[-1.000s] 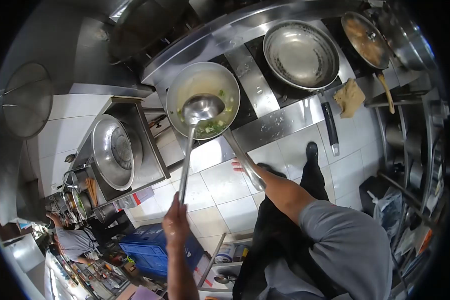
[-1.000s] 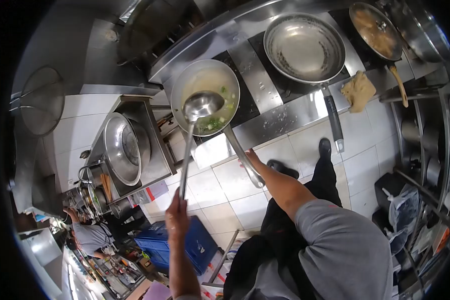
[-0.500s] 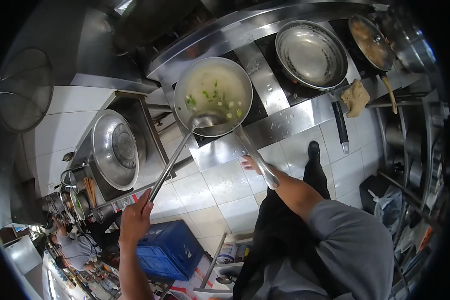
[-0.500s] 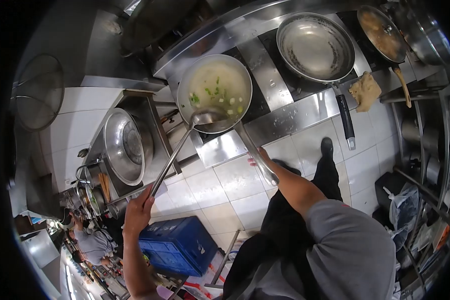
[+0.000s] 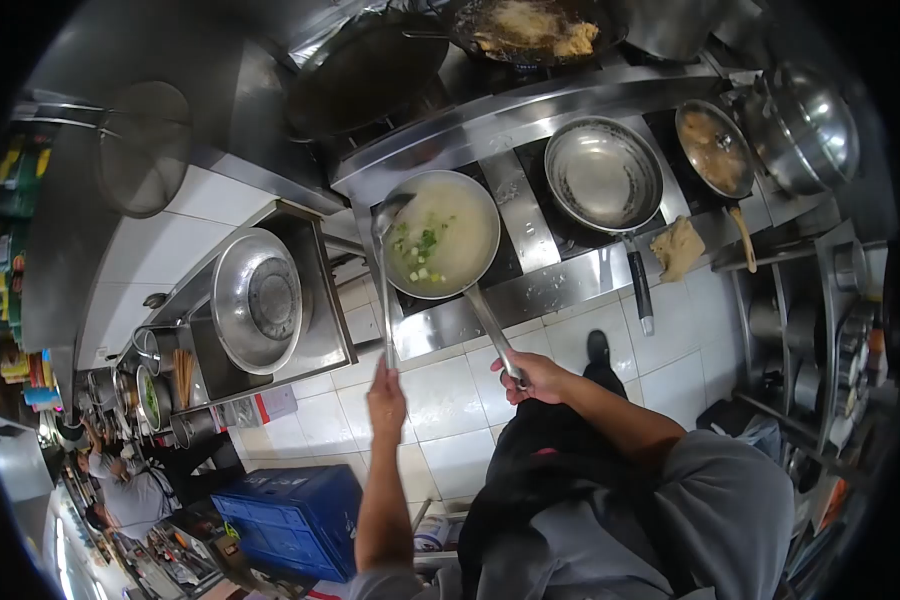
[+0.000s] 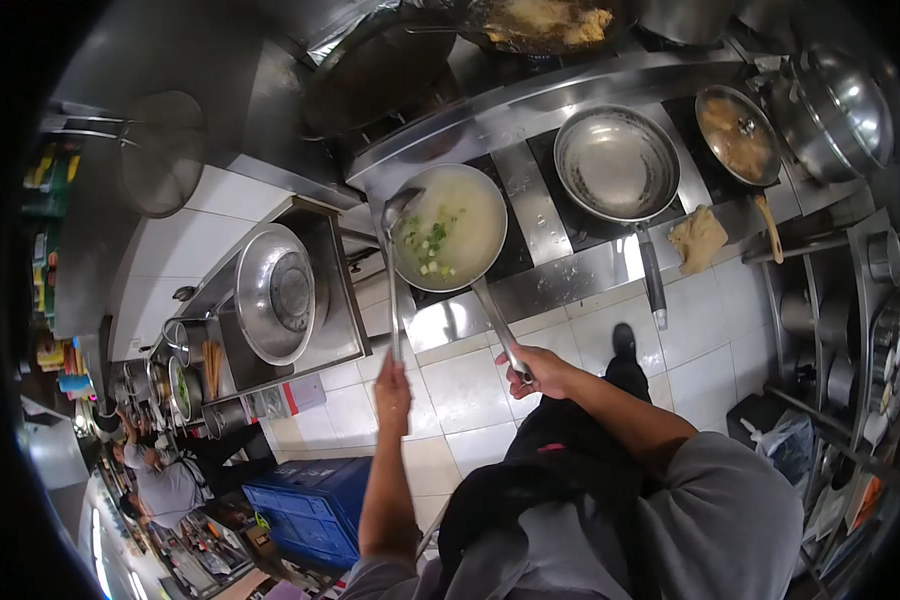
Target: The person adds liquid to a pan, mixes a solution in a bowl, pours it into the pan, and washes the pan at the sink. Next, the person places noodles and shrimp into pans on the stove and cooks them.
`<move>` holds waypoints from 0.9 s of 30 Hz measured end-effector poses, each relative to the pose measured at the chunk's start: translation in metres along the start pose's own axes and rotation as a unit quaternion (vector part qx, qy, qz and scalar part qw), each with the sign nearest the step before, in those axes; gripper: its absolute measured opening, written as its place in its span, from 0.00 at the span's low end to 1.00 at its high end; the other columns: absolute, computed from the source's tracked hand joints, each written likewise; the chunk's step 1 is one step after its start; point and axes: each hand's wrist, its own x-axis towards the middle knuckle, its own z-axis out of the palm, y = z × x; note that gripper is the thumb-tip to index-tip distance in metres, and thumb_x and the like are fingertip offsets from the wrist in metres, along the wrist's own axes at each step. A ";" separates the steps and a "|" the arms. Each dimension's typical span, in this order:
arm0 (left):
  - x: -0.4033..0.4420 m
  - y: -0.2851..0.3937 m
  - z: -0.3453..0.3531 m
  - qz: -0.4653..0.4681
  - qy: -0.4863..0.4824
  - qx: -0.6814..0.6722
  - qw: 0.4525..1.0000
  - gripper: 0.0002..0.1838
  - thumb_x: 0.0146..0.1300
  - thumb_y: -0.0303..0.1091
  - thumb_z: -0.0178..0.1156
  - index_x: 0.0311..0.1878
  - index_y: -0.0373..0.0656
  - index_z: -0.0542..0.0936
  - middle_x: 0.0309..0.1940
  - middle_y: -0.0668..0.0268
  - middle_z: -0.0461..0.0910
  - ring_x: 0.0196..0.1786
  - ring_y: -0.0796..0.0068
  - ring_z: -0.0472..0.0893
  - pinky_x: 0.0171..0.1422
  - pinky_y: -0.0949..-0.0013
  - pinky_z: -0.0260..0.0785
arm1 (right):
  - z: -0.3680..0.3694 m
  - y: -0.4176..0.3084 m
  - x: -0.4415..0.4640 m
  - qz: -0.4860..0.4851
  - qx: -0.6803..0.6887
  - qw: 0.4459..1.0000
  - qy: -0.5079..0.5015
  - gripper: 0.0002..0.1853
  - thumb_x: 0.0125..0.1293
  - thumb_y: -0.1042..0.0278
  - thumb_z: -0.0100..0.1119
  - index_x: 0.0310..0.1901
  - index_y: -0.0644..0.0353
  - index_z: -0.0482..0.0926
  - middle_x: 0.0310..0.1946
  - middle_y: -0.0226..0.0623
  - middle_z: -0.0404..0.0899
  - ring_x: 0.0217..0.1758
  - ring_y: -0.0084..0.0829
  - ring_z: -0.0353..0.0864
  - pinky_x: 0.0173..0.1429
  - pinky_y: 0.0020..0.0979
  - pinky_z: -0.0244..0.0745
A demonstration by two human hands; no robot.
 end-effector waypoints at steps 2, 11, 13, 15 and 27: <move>-0.019 0.030 0.031 -0.124 -0.050 -0.176 0.975 0.23 0.78 0.43 0.51 0.70 0.46 0.71 0.19 0.70 0.70 0.18 0.80 0.72 0.20 0.74 0.63 | -0.009 0.006 0.008 -0.007 -0.008 1.000 -0.006 0.27 0.78 0.37 0.38 0.53 0.56 0.72 0.24 0.26 0.71 0.25 0.27 0.76 0.34 0.32 0.75; -0.063 0.125 0.066 -0.285 -0.110 -0.507 0.806 0.20 0.80 0.46 0.44 0.66 0.46 0.69 0.24 0.70 0.68 0.20 0.82 0.65 0.22 0.75 0.63 | -0.036 -0.040 -0.025 0.057 -0.068 0.996 -0.014 0.28 0.78 0.37 0.40 0.52 0.58 0.72 0.24 0.28 0.71 0.26 0.27 0.76 0.33 0.32 0.74; -0.074 0.138 0.080 -0.261 -0.084 -0.435 0.858 0.19 0.80 0.46 0.43 0.65 0.46 0.69 0.23 0.70 0.68 0.19 0.82 0.66 0.21 0.75 0.63 | -0.033 -0.054 -0.046 0.083 -0.146 0.983 0.069 0.29 0.78 0.37 0.39 0.55 0.58 0.73 0.31 0.33 0.78 0.34 0.31 0.83 0.36 0.34 0.79; -0.080 0.151 0.090 -0.234 -0.058 -0.354 0.904 0.19 0.80 0.45 0.43 0.63 0.45 0.70 0.22 0.71 0.68 0.18 0.82 0.67 0.20 0.75 0.63 | -0.054 -0.062 -0.076 -0.019 -0.252 0.964 0.083 0.20 0.79 0.48 0.45 0.53 0.58 0.75 0.36 0.35 0.80 0.35 0.29 0.85 0.35 0.29 0.80; -0.114 0.124 0.128 -0.169 -0.020 -0.112 0.979 0.21 0.76 0.39 0.50 0.67 0.43 0.72 0.21 0.62 0.76 0.19 0.68 0.78 0.22 0.62 0.72 | -0.286 -0.150 -0.182 -0.396 -0.638 0.443 0.489 0.12 0.60 0.73 0.63 0.46 0.60 0.80 0.46 0.46 0.77 0.50 0.46 0.78 0.56 0.45 0.75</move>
